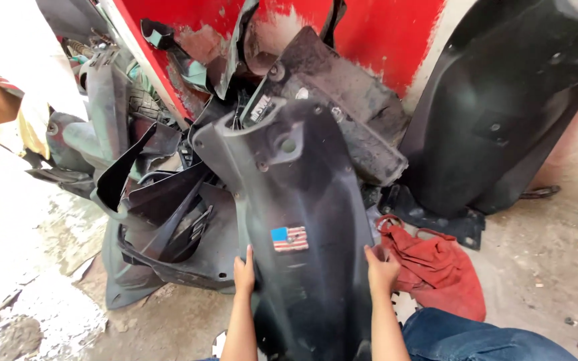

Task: The person sands a black motorcycle fairing with a sanding block, holding the part steady with one hand while rubbing the surface with the other. The person flips the fairing over to sand the other side, which has a sticker on it, and continues the sanding process.

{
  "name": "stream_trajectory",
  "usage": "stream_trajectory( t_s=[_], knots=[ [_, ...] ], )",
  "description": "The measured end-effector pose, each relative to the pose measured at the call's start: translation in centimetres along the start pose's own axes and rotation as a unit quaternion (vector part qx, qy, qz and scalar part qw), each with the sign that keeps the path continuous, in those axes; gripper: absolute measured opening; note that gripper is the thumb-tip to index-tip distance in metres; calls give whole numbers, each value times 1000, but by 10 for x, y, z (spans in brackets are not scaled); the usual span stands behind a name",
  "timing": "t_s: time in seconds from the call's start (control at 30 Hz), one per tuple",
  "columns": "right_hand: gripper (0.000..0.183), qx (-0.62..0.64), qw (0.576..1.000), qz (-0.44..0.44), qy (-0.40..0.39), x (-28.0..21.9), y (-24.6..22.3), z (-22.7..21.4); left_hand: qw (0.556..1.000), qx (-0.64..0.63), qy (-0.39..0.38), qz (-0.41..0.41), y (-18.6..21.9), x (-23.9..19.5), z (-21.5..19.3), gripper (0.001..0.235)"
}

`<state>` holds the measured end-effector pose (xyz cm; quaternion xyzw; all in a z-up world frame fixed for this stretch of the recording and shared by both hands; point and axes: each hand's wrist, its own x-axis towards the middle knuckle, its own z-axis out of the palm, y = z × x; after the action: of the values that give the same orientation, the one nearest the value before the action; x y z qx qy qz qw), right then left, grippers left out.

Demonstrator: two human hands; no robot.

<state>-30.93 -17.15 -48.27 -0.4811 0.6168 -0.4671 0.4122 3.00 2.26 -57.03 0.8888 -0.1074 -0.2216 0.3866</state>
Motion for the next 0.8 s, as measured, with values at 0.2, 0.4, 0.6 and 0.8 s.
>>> stream_trajectory(
  t_s=[0.2,0.4,0.6,0.8],
  knots=[
    [19,260,961,-18,-91,45,26,30,990,-65,80,97,53,-6,-18,89],
    [32,129,986,14,-102,46,42,50,995,-4,88,53,36,7,-17,88],
    [51,-70,991,-68,-92,17,21,47,994,-26,75,78,-20,50,-5,95],
    [46,-12,999,-41,-27,-7,52,42,988,-38,137,62,68,-42,-64,79]
  ],
)
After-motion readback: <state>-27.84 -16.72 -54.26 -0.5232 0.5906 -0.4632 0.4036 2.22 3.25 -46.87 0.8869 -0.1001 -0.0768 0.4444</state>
